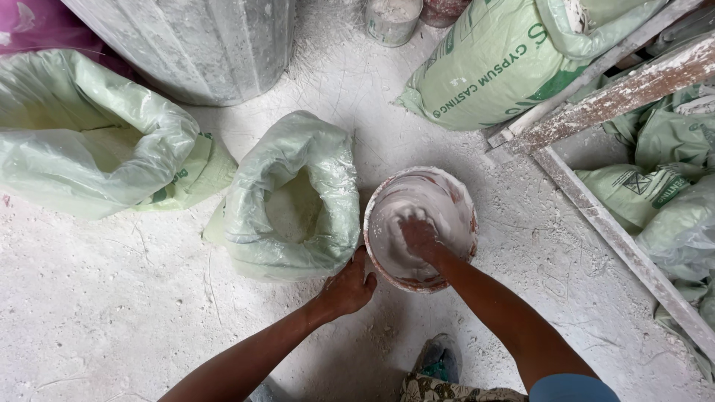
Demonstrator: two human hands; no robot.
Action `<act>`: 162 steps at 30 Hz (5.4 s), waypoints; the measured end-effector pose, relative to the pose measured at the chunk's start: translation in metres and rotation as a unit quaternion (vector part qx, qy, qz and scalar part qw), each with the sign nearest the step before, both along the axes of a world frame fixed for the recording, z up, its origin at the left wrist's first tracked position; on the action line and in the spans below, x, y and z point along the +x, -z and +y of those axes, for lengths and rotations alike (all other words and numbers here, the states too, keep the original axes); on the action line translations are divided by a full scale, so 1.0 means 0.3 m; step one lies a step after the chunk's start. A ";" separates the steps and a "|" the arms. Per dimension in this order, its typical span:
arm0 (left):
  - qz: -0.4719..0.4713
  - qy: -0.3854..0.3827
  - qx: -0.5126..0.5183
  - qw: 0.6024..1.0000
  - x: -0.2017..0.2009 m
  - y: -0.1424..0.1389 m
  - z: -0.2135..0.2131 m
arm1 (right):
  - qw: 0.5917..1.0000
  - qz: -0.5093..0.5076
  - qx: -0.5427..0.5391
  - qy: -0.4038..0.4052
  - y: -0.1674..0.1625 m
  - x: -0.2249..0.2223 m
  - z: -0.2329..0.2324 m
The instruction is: The person applies white plaster paste by hand onto long decorative molding strips, then washes their hands at a tap. They scoop gypsum powder from a bag into a bowl, mix it with water by hand, and continue spreading the paste over the moldings' surfaces.
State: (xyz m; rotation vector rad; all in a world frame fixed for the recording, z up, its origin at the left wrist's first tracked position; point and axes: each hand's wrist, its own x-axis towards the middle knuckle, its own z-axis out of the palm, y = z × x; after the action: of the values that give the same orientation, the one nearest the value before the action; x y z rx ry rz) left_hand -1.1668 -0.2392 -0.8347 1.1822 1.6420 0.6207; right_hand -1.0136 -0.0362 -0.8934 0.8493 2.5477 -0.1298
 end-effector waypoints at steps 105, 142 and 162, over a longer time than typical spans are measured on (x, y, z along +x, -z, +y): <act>-0.339 -0.227 -0.228 0.884 0.736 -2.261 0.292 | 0.998 -0.033 -0.013 0.060 -2.077 0.930 0.092; -0.313 -0.032 -0.100 0.944 0.720 -2.631 1.703 | 0.964 -0.076 -0.071 0.244 -2.654 0.923 1.293; -0.230 -0.091 0.086 0.965 0.860 -2.441 1.529 | 0.993 -0.030 -0.082 0.080 -2.531 0.760 1.315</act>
State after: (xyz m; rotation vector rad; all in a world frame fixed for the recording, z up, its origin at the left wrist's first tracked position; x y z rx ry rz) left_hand -0.9088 0.2196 -0.1025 0.9217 1.3238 1.0853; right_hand -0.7856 0.3583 -0.1340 0.9772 2.3740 -0.3530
